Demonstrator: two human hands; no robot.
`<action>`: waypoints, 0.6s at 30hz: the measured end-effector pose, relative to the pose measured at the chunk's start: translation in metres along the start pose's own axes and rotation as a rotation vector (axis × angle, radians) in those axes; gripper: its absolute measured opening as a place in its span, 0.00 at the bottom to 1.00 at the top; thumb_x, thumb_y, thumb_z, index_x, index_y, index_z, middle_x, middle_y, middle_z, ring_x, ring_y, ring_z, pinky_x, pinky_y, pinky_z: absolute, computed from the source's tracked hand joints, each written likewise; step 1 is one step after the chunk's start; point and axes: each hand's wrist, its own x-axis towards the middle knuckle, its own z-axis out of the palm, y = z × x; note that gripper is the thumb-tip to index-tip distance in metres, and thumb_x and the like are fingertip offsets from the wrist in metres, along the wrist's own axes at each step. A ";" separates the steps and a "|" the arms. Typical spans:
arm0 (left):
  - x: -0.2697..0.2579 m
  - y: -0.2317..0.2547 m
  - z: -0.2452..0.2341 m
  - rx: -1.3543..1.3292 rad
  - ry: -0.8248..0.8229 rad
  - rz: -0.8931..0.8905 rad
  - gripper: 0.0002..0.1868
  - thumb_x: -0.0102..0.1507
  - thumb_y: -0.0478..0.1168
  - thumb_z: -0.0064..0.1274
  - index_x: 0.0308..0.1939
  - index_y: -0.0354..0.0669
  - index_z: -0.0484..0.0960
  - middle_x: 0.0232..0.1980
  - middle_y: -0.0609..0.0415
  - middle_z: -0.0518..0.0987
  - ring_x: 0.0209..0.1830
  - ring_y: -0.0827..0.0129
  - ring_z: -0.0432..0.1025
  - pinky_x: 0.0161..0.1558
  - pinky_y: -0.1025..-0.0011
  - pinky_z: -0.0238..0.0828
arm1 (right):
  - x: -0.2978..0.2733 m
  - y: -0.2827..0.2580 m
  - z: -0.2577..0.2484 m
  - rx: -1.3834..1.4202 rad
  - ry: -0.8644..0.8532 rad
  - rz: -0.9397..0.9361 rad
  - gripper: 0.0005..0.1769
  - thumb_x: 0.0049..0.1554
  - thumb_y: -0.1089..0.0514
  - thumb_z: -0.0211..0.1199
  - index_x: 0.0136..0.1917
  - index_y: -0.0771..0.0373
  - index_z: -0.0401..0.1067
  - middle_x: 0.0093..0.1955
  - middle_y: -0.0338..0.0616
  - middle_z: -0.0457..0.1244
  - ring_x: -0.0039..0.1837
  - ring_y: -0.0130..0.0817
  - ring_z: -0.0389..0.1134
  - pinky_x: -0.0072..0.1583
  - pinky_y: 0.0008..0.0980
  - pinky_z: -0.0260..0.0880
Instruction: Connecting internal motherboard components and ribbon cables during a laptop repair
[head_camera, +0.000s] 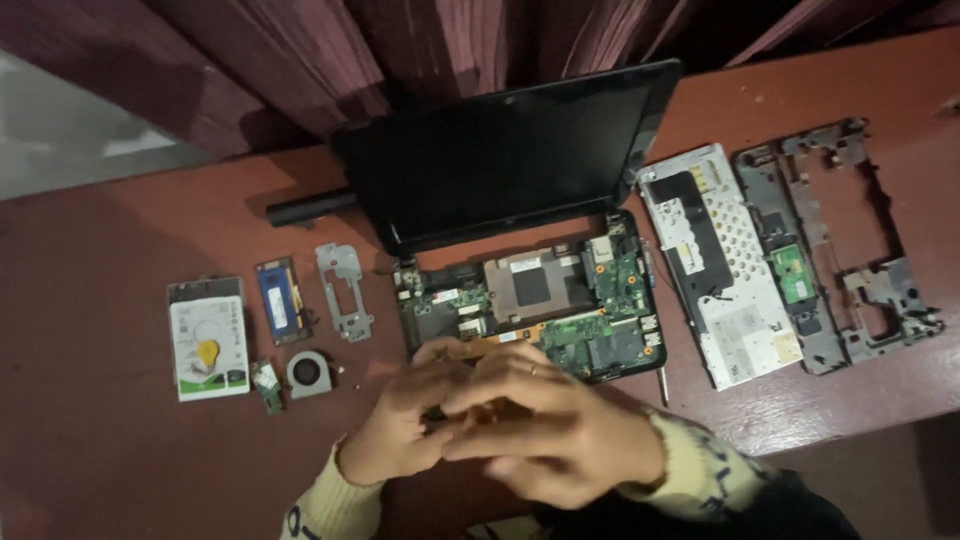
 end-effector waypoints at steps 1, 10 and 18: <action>-0.001 0.000 -0.003 -0.002 -0.062 -0.027 0.04 0.64 0.40 0.51 0.38 0.46 0.78 0.35 0.55 0.82 0.37 0.65 0.77 0.63 0.60 0.67 | 0.005 -0.002 -0.008 0.119 -0.068 0.008 0.13 0.60 0.58 0.53 0.58 0.60 0.69 0.58 0.43 0.61 0.58 0.39 0.64 0.72 0.54 0.60; -0.002 0.006 -0.011 -0.224 -0.226 -0.099 0.23 0.62 0.44 0.53 0.57 0.38 0.68 0.59 0.47 0.71 0.59 0.55 0.68 0.63 0.58 0.68 | -0.003 0.009 -0.010 0.115 -0.077 0.050 0.12 0.56 0.52 0.64 0.53 0.55 0.73 0.49 0.36 0.60 0.52 0.33 0.60 0.63 0.41 0.61; -0.010 -0.013 0.005 -0.158 0.015 -0.041 0.12 0.60 0.44 0.61 0.44 0.51 0.76 0.43 0.62 0.77 0.44 0.71 0.73 0.53 0.71 0.71 | -0.011 0.008 0.013 -0.093 0.092 0.009 0.16 0.55 0.50 0.67 0.47 0.55 0.61 0.43 0.37 0.54 0.46 0.33 0.59 0.56 0.39 0.63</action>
